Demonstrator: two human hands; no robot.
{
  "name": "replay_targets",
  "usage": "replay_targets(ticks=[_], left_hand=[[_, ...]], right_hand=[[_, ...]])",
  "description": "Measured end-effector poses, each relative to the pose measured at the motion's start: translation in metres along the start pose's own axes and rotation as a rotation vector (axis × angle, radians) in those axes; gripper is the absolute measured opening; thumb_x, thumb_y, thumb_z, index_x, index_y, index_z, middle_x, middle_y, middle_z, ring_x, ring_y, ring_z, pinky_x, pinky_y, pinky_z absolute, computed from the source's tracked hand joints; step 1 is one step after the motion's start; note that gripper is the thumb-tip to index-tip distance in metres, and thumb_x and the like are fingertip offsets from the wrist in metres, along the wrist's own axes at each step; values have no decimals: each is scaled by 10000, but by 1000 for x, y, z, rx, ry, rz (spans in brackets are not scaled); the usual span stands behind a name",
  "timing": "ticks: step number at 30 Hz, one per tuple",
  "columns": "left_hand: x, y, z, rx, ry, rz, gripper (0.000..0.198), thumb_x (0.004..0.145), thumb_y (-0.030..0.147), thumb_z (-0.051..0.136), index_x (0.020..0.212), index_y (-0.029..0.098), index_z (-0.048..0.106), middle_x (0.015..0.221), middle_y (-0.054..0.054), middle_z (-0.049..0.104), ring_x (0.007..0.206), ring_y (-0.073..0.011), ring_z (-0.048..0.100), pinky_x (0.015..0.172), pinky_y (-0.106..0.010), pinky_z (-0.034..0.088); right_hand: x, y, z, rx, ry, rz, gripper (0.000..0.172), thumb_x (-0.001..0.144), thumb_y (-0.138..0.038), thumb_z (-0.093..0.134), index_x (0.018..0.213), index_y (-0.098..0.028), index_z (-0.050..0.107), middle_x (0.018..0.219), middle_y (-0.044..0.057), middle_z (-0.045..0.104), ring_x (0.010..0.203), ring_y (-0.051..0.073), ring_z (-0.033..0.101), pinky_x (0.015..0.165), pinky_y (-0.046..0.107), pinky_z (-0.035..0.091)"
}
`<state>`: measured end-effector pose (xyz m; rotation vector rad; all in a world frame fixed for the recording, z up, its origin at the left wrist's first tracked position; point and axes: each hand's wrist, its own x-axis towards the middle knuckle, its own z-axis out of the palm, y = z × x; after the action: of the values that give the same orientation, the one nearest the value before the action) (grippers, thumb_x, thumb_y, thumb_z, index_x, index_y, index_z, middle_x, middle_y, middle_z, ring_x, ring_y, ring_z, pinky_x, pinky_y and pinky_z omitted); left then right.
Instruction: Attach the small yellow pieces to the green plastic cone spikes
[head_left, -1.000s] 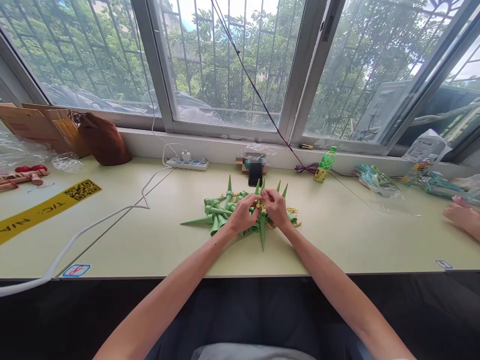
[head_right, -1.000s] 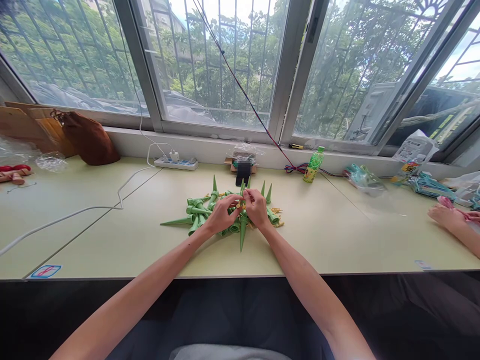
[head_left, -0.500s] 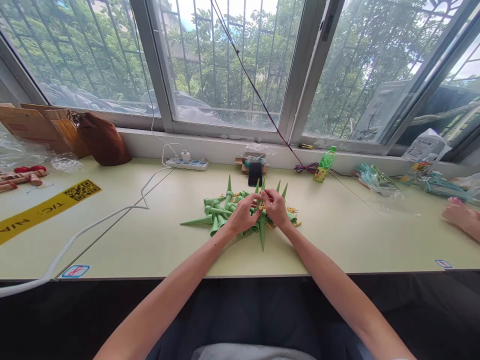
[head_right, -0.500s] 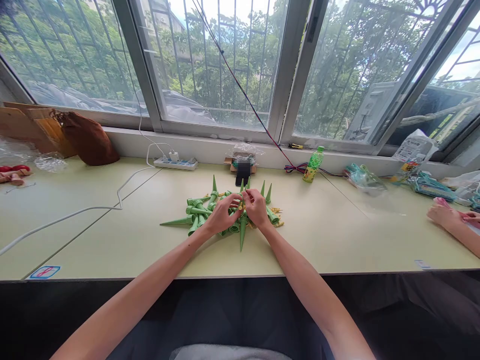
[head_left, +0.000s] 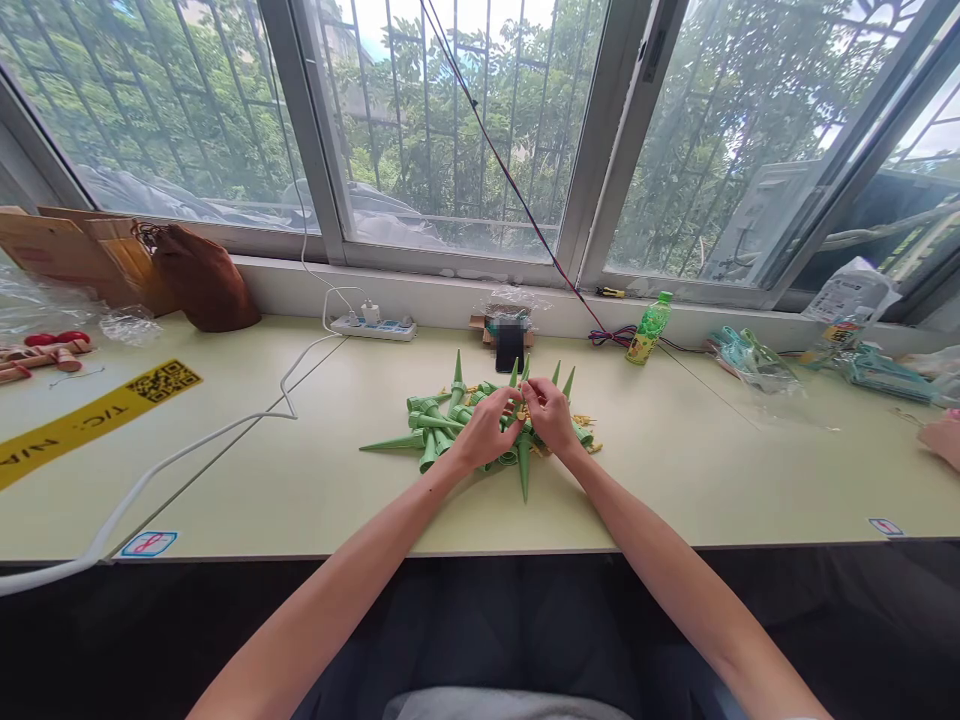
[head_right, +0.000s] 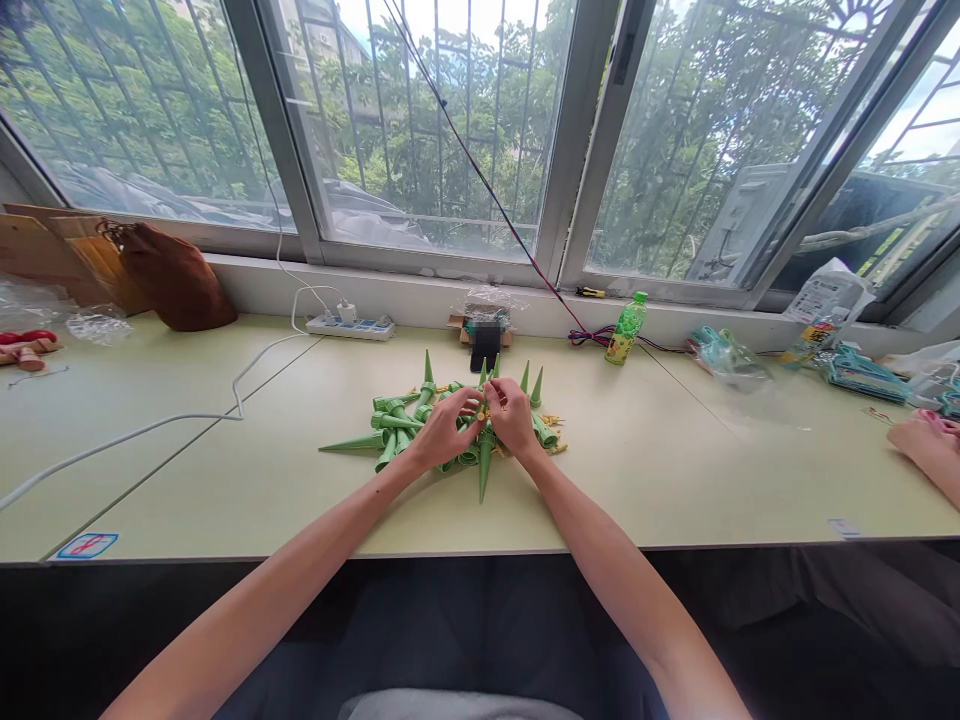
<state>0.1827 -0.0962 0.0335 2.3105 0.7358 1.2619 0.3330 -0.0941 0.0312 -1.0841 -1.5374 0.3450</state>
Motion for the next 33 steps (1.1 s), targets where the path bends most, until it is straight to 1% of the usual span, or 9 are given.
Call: replay_targets(ticks=[4,7,11,16,25,29,33], left_hand=[[0,1,0,18,-7,2,238,848,197,584,1079,193,528,1059,-78,628,895,-180,656,802,-335,582],[1,2,-1,45,5,4,215,859,242,598,1058,193,531,1044,-74,630,885,-181,657,803,-340,580],[1,2,-1,11,2,-29,176,891,295,584,1014,188,520,1006,-66,639,854,-169,671,808,-335,579],[1,3,-2,-5,-9,-41,187,909,346,560,1001,188,520,977,-71,647,862,-183,670,819,-358,579],[0,2,-2,-14,-20,-36,140,927,305,505,1001,190,535,1009,-77,645,901,-194,671,821,-354,573],[0,1,-1,-37,-33,-48,151,949,305,467,1014,190,540,1024,-81,642,913,-196,676,797,-336,567],[1,0,-1,-21,-20,-33,163,955,293,465,1033,190,563,1038,-80,628,895,-185,665,810,-335,556]], right_hand=[[0,0,0,-1,7,8,316,934,-455,463,873,-187,618,864,73,656,766,187,593,696,308,478],[0,-1,0,-5,19,21,322,928,-466,465,867,-184,610,833,67,650,748,186,589,683,304,478],[-1,-3,-1,-9,49,27,326,924,-465,470,852,-180,609,801,65,648,721,182,585,662,298,474],[-1,-3,-2,-8,43,38,350,924,-481,468,868,-176,630,770,64,649,689,180,581,642,298,477],[-1,2,0,0,49,34,349,922,-481,472,880,-177,640,823,80,687,729,195,619,667,304,489],[-1,0,-1,-5,57,29,340,919,-468,481,875,-174,645,812,81,688,719,197,618,661,306,484],[0,0,-1,-3,59,49,343,918,-469,481,868,-171,643,803,80,687,696,195,610,643,302,475]])
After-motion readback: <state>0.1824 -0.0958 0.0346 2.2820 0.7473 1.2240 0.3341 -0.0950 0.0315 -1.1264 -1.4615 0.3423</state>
